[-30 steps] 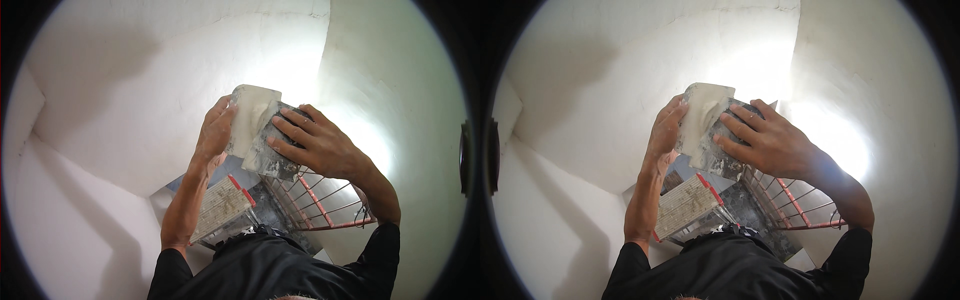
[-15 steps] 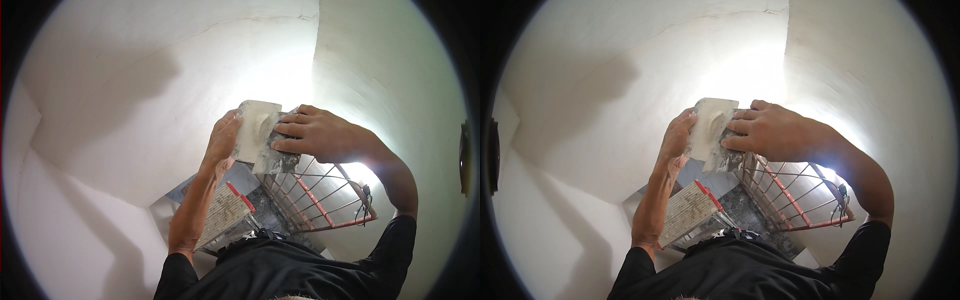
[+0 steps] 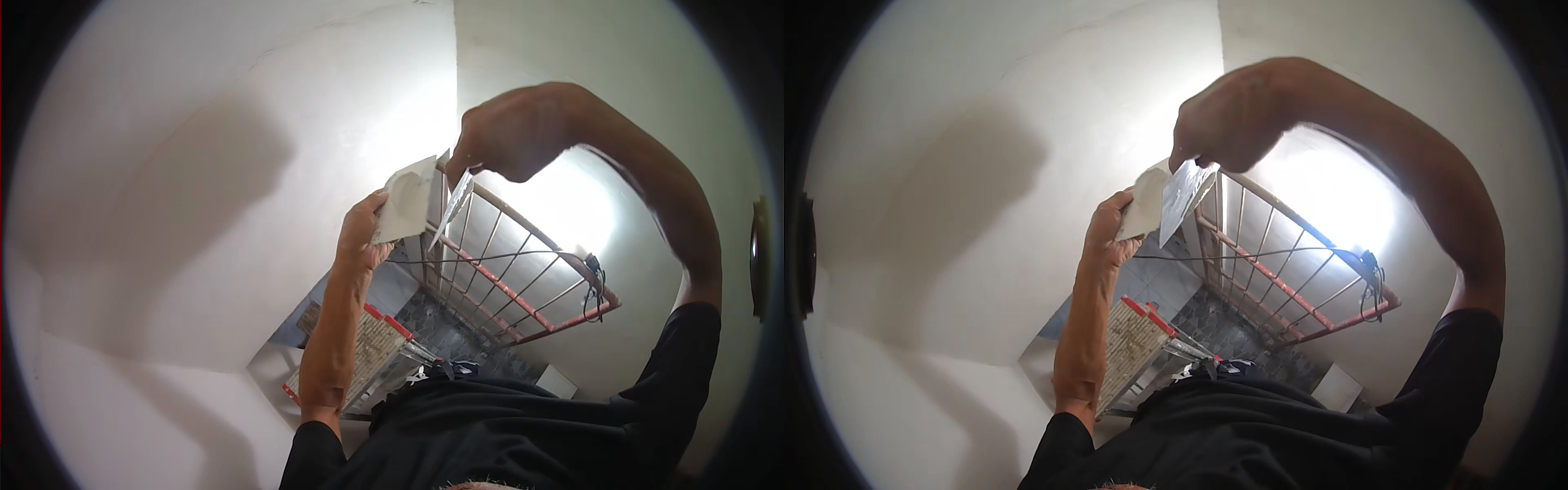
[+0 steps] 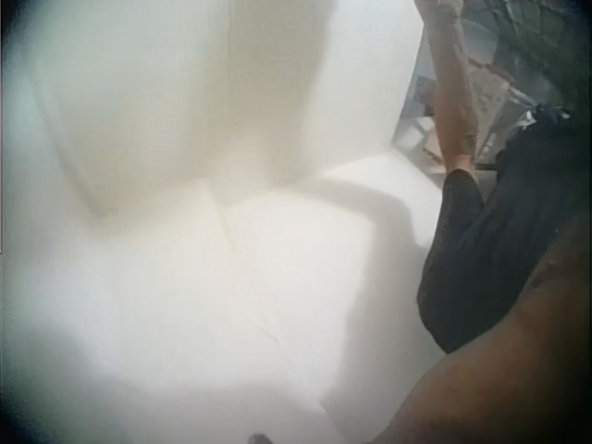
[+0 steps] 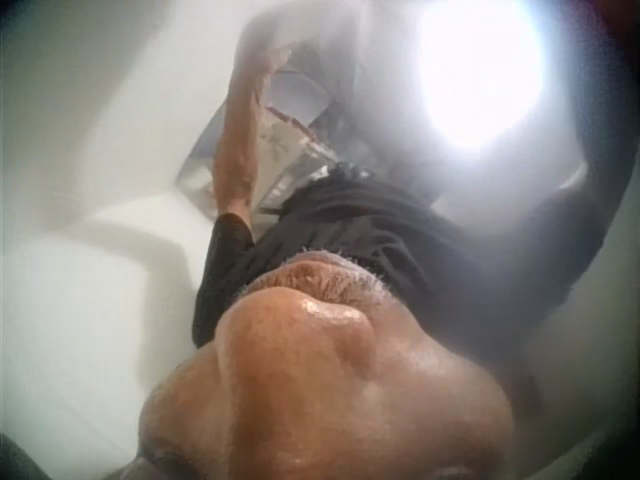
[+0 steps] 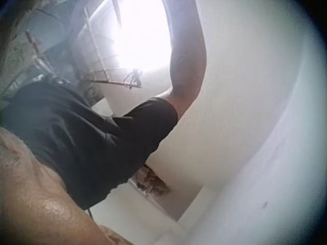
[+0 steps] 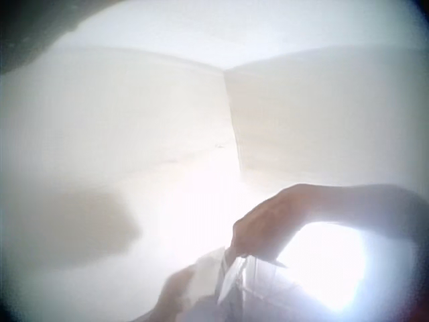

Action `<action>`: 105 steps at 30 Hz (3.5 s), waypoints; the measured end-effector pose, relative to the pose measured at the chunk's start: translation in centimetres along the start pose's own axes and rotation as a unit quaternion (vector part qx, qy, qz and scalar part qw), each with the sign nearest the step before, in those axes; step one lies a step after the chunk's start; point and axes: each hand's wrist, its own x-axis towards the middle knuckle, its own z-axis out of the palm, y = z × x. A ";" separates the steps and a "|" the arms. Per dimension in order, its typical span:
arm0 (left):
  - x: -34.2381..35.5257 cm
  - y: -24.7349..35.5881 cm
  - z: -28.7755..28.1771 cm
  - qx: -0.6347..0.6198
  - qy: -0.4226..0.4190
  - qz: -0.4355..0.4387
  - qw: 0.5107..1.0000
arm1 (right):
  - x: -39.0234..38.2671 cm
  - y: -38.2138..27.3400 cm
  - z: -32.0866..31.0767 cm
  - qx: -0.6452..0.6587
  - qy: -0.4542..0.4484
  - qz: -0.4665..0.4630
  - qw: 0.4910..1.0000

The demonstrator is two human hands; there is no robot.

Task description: The person applies plaster to the wall and ceiling joint using putty knives, smooths it across the surface, and then climbs down a stepladder while holding the tools.

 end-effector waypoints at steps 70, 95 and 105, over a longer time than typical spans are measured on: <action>-7.6 -3.8 -13.9 0.084 0.150 0.054 0.984 | 12.3 20.9 -27.5 -0.204 0.752 0.057 0.624; -6.2 -4.2 -16.5 0.036 0.139 0.025 0.989 | 18.3 16.6 -11.8 -0.147 0.746 0.116 0.639; -7.8 -5.9 -16.1 0.020 0.135 0.061 0.989 | 18.0 16.6 -5.8 -0.153 0.722 0.111 0.666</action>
